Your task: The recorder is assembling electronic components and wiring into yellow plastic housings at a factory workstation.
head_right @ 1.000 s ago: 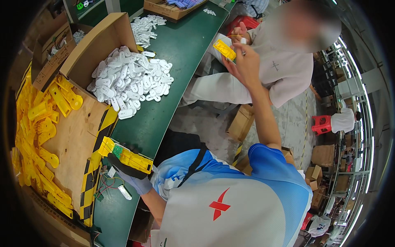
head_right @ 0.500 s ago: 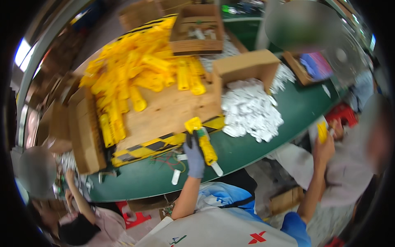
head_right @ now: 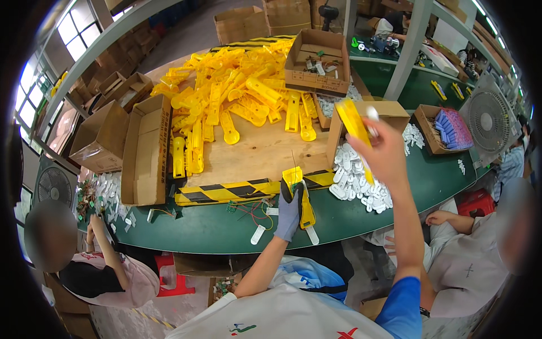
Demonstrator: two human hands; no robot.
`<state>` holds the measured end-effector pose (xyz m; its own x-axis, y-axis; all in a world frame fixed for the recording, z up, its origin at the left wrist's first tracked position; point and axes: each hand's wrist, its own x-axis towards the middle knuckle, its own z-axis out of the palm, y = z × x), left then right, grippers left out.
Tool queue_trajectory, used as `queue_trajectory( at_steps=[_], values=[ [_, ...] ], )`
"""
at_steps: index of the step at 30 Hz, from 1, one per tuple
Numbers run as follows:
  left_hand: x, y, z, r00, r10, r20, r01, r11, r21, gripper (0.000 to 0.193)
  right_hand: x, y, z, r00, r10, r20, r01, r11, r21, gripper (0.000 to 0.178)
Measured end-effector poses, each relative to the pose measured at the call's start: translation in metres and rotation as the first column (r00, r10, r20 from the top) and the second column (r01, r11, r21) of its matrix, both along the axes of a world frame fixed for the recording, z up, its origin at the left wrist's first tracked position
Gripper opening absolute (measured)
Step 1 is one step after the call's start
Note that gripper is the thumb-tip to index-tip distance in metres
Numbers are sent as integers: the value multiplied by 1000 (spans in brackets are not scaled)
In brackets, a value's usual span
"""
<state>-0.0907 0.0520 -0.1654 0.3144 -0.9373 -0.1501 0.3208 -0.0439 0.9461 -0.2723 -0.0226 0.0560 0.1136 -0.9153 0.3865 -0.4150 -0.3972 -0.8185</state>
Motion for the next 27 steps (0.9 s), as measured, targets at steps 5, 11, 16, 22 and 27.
queue_trajectory(
  at_steps=[5,11,16,22,27],
  values=[
    [4,3,-3,993,-12,-120,8,1000,-28,56,81,-147,64,864,-239,-443,128,956,-265,65],
    [-1,9,5,953,-44,-300,42,999,-15,53,64,-207,74,836,-380,-397,195,880,-433,38],
    [13,9,6,834,-46,-550,24,999,-47,37,80,-37,18,936,344,-68,-331,931,155,43],
    [15,30,49,766,-101,-635,141,990,13,37,51,66,-83,876,343,-338,-179,884,432,21],
    [8,42,19,768,-164,-619,217,976,11,38,55,76,-108,823,342,-454,-254,936,244,13]
  ],
)
